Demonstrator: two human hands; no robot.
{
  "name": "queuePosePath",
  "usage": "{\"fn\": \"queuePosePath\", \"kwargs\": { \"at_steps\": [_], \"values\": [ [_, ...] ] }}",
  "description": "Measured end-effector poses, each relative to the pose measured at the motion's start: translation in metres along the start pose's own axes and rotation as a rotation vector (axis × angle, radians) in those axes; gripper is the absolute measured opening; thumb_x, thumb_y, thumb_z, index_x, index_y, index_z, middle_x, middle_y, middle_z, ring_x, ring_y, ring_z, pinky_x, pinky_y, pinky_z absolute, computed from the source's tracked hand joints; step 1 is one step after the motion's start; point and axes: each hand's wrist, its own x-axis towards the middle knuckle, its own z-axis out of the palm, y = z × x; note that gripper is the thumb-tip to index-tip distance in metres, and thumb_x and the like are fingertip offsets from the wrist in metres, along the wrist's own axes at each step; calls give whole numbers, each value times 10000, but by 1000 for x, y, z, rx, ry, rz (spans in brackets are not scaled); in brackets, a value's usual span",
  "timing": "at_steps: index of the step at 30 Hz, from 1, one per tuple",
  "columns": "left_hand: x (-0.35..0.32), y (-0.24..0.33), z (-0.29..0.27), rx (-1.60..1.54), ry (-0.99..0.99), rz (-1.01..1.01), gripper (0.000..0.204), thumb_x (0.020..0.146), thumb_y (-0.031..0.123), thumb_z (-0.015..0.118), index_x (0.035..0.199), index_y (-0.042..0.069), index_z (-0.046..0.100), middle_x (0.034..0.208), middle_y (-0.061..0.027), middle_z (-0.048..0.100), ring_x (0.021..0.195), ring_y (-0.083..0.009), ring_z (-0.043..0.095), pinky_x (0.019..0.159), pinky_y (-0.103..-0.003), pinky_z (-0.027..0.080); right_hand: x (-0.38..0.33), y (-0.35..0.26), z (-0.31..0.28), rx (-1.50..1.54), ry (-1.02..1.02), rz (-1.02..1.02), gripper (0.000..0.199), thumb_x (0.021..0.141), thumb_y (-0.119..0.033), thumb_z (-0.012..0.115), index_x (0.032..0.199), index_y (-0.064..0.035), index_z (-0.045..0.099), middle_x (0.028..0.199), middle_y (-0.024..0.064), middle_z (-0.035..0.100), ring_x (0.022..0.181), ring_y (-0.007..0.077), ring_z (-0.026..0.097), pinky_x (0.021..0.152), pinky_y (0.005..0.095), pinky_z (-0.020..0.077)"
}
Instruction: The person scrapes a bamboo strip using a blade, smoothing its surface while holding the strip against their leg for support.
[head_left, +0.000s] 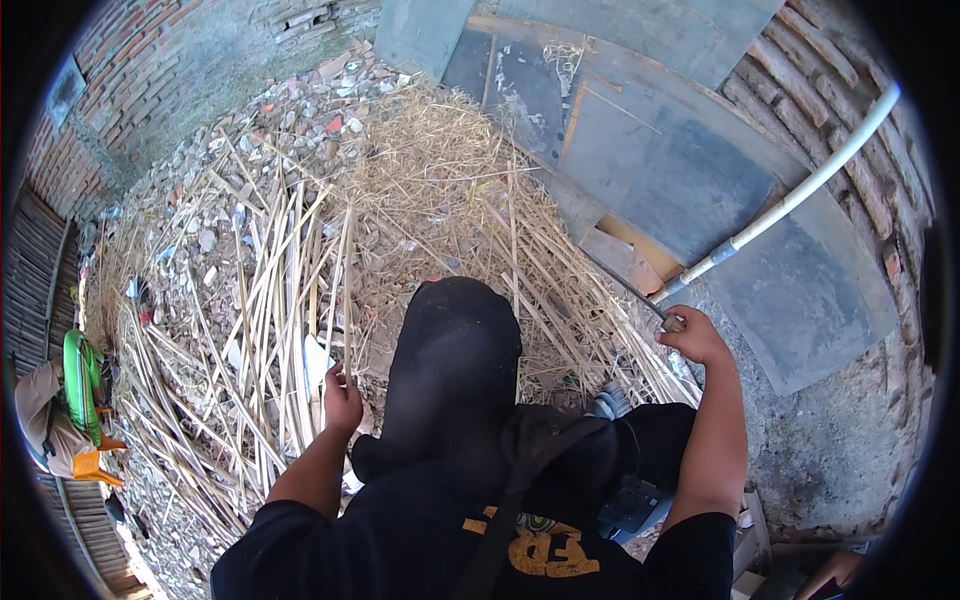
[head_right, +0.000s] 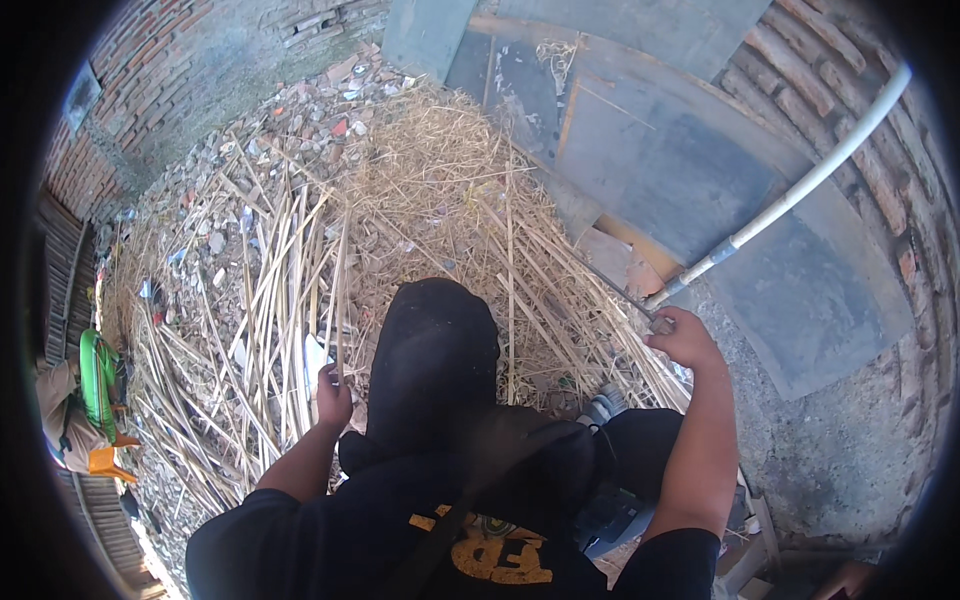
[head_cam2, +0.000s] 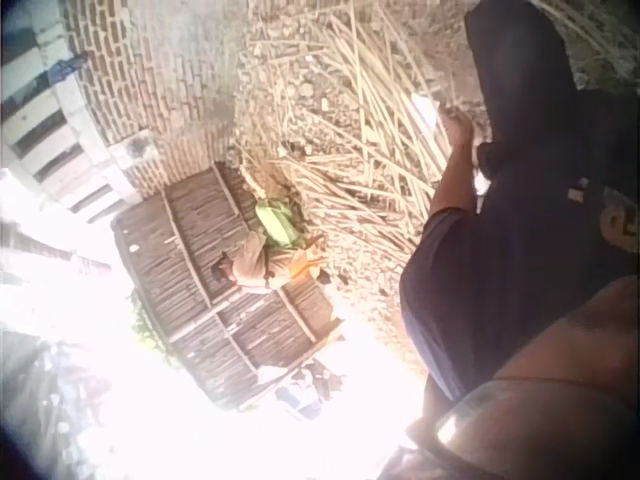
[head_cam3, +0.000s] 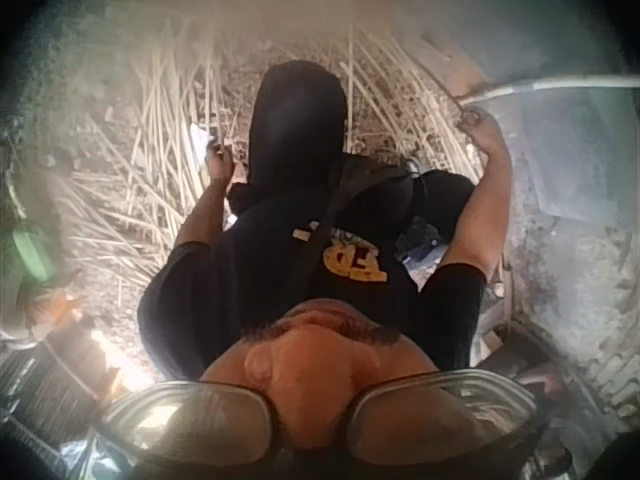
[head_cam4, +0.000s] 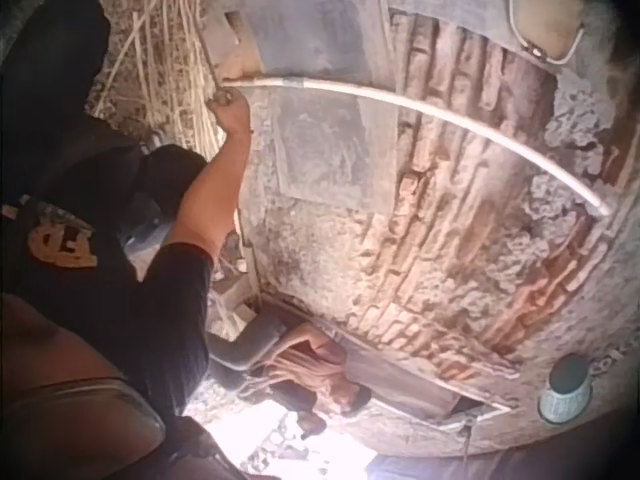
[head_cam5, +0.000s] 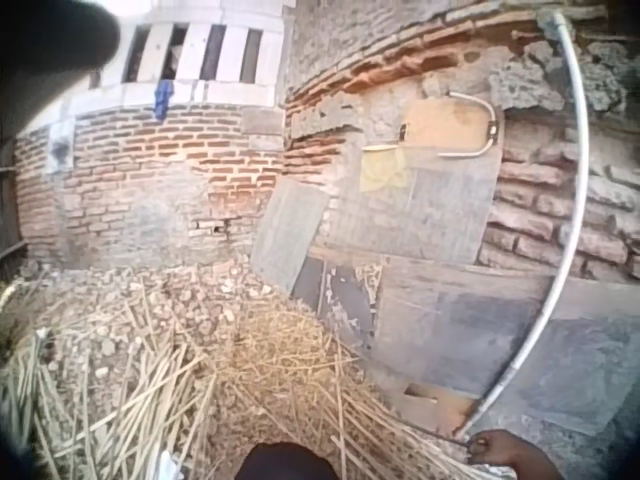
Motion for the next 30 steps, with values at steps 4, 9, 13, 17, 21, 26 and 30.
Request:
{"fn": "queuePosePath", "kwargs": {
  "at_steps": [4,9,13,17,21,26,30],
  "values": [
    [19,50,-31,-92,91,132,398,984,75,519,1375,21,462,875,-96,631,717,-162,584,664,-323,477,-4,2,-2,-7,28,-30,616,726,-320,847,1240,-32,667,1166,219,692,1098,346,662,954,428,507],
    [27,118,-55,-296,-89,156,276,1083,181,458,1275,-7,517,751,2,521,659,-73,459,601,-246,400,-5,-9,-2,-26,58,-65,577,741,-328,831,1208,-24,679,1117,218,707,1065,353,675,946,424,509],
    [8,189,-60,-370,-390,222,258,1103,212,425,1194,10,557,713,35,465,624,-55,411,594,-230,375,-15,-22,2,103,142,-210,458,782,-266,812,1137,-9,677,1035,189,709,987,308,682,912,395,510],
    [-18,239,-57,-196,-513,251,270,1090,215,453,1183,-2,583,720,7,515,652,-77,475,632,-255,428,-24,-48,3,357,163,-404,374,829,-216,807,1121,-29,669,985,129,689,965,225,648,895,352,498],
    [-41,288,-53,-15,-494,354,256,1062,202,503,1150,-11,615,727,-73,602,659,-151,580,652,-306,477,-42,-103,5,369,251,-579,408,849,-222,804,1190,-59,651,1009,94,671,972,199,624,904,339,487],
    [-51,313,-44,207,-490,490,241,1030,186,523,1129,-4,634,833,-222,679,754,-371,692,678,-404,523,-42,-145,19,467,271,-823,625,871,-137,794,1435,-88,529,1235,91,674,1187,192,600,1062,335,428],
    [-55,305,-45,290,-540,647,234,999,170,556,1153,9,628,874,-242,684,822,-427,683,727,-473,538,-41,-137,36,518,223,-775,588,881,-212,773,1427,-154,561,1368,137,636,1292,291,589,1091,366,442]
  ]
}}
